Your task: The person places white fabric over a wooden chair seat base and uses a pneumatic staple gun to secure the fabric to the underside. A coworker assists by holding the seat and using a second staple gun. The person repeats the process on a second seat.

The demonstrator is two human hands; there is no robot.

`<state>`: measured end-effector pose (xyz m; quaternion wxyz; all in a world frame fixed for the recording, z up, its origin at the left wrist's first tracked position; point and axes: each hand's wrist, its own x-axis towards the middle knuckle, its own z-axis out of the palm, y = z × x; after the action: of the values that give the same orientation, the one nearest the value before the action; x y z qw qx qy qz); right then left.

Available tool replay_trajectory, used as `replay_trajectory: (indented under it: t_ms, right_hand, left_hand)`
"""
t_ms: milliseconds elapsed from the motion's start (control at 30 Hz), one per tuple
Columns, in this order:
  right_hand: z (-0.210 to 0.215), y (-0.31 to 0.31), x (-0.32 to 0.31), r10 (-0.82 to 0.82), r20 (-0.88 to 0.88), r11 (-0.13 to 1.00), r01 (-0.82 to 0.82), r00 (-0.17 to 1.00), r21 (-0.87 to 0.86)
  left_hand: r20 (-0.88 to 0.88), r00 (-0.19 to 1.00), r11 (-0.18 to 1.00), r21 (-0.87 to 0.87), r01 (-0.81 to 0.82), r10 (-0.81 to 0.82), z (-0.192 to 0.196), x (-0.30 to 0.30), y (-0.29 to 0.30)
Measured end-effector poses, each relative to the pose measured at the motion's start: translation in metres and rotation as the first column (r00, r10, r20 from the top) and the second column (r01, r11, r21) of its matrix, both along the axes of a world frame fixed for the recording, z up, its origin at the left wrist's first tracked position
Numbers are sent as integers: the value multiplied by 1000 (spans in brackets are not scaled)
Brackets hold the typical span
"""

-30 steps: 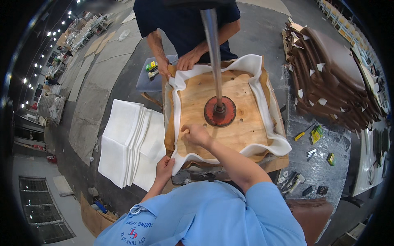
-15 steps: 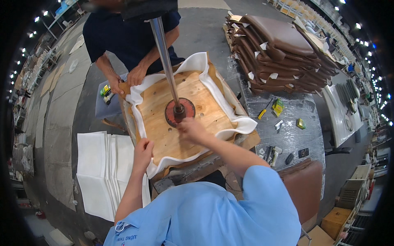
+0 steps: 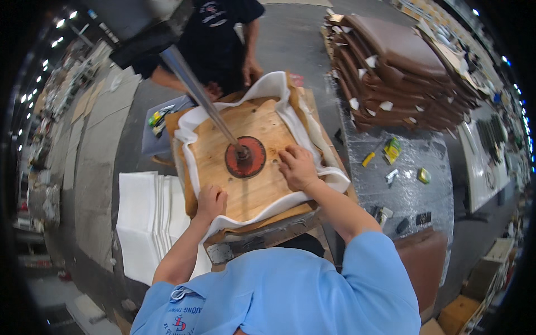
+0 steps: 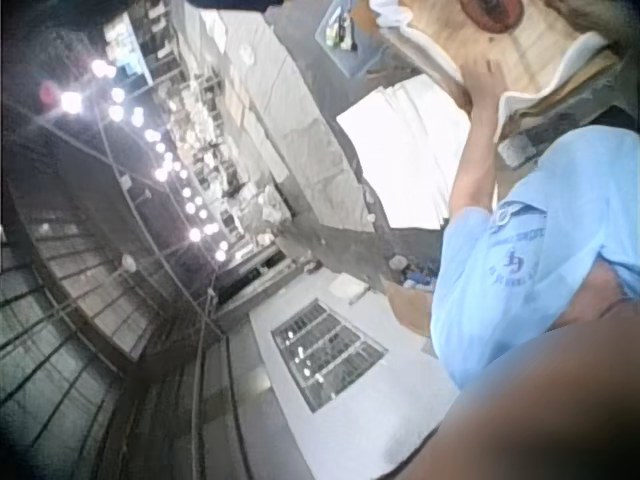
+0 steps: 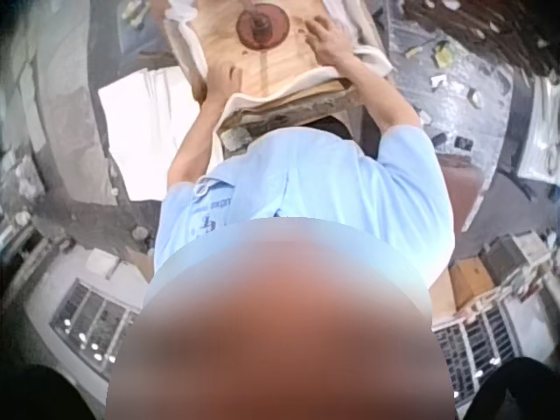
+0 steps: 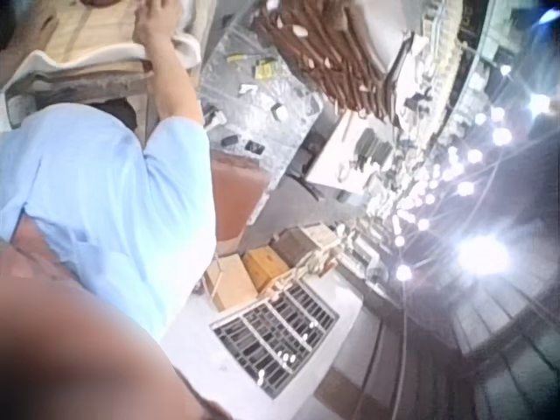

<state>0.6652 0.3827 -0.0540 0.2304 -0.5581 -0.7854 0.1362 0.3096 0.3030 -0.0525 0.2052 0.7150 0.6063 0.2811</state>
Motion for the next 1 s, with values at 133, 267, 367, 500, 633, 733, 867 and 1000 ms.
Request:
replay_trajectory:
  t_ms: [133,267,367,500,633,733,867,1000]
  right_hand:
    - [29,-17,28,-246,-476,918,45,844,-395]
    - [64,-101,73,-388,-538,621,-218,749,-753]
    - [62,-148,59,-599,-353,180,-309,719,-934]
    - [46,-156,20,-739,-276,-31,-441,614,-897]
    - [34,-150,-7,-900,-174,-101,-580,400,-808]
    - [30,-155,-22,-951,-106,-93,-599,289,-795]
    - [26,-157,-49,-965,-102,-60,-584,240,-810]
    - [26,-144,-67,-940,-74,-106,-493,333,-864]
  left_hand:
    - [633,639,885,-175,-431,437,49,-39,-68]
    - [454,264,516,-623,-588,851,86,-42,-189]
    - [357,-65,334,-915,-226,932,64,6,-226]
    - [347,-408,306,-938,-163,844,22,29,-190]
    - [255,-336,173,-951,-256,907,11,7,-157]
    - [324,-146,254,-896,-365,935,11,2,-149]
    - [411,-51,387,-889,-245,910,11,2,-143]
    - [218,196,191,-971,146,956,18,-5,-148]
